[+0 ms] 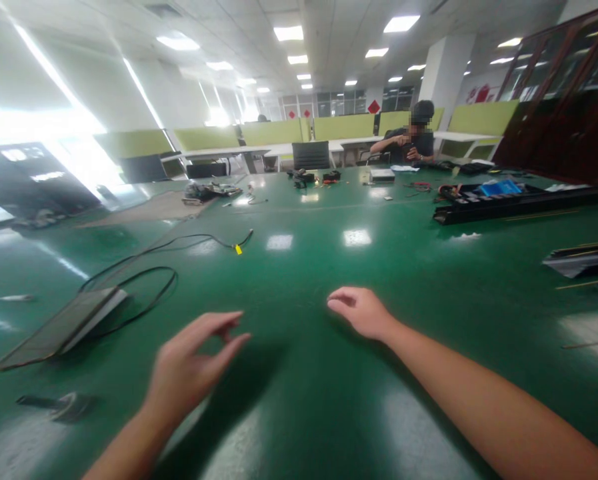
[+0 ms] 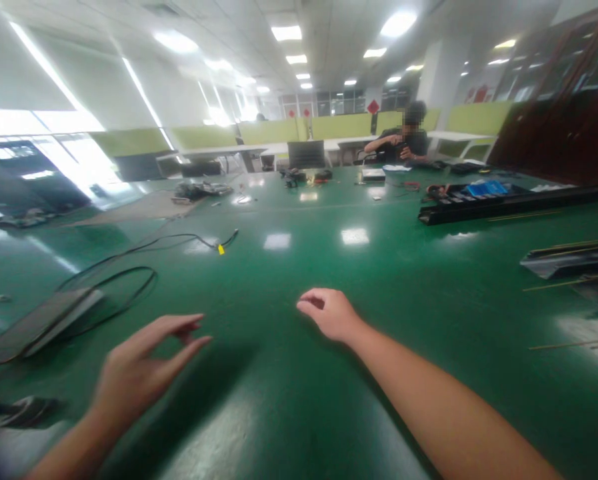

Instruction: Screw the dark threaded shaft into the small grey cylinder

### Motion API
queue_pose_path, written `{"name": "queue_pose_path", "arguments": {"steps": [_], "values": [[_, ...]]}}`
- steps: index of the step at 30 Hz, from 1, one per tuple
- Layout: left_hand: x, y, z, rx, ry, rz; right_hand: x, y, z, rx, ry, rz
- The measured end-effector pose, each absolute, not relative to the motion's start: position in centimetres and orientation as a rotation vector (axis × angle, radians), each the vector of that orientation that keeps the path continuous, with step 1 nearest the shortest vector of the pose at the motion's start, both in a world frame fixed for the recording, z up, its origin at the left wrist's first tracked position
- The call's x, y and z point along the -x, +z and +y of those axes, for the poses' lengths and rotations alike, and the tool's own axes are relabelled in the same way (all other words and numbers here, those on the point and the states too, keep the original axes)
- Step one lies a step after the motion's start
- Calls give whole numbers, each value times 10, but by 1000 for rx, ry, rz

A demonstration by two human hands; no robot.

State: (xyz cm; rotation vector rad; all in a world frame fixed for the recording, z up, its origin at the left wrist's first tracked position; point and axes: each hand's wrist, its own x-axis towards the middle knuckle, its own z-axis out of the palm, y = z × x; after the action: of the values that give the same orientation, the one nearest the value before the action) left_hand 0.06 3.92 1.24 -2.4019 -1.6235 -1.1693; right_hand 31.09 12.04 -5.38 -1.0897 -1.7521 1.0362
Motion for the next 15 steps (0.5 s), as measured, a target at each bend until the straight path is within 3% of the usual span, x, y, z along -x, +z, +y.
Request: {"name": "queue_pose_path", "arguments": {"steps": [3,7,15], "values": [[-69,-3,88,2905,-1157,-1350,-316,-52,121,983,1241,-1677],[-130,-20,121,3077,-1449,-1248,-320,-50,121,868,1446,-1577],[-117,-14,100,2862,-1649,-1693,-309,-56,117,776,1653,-1514]]}}
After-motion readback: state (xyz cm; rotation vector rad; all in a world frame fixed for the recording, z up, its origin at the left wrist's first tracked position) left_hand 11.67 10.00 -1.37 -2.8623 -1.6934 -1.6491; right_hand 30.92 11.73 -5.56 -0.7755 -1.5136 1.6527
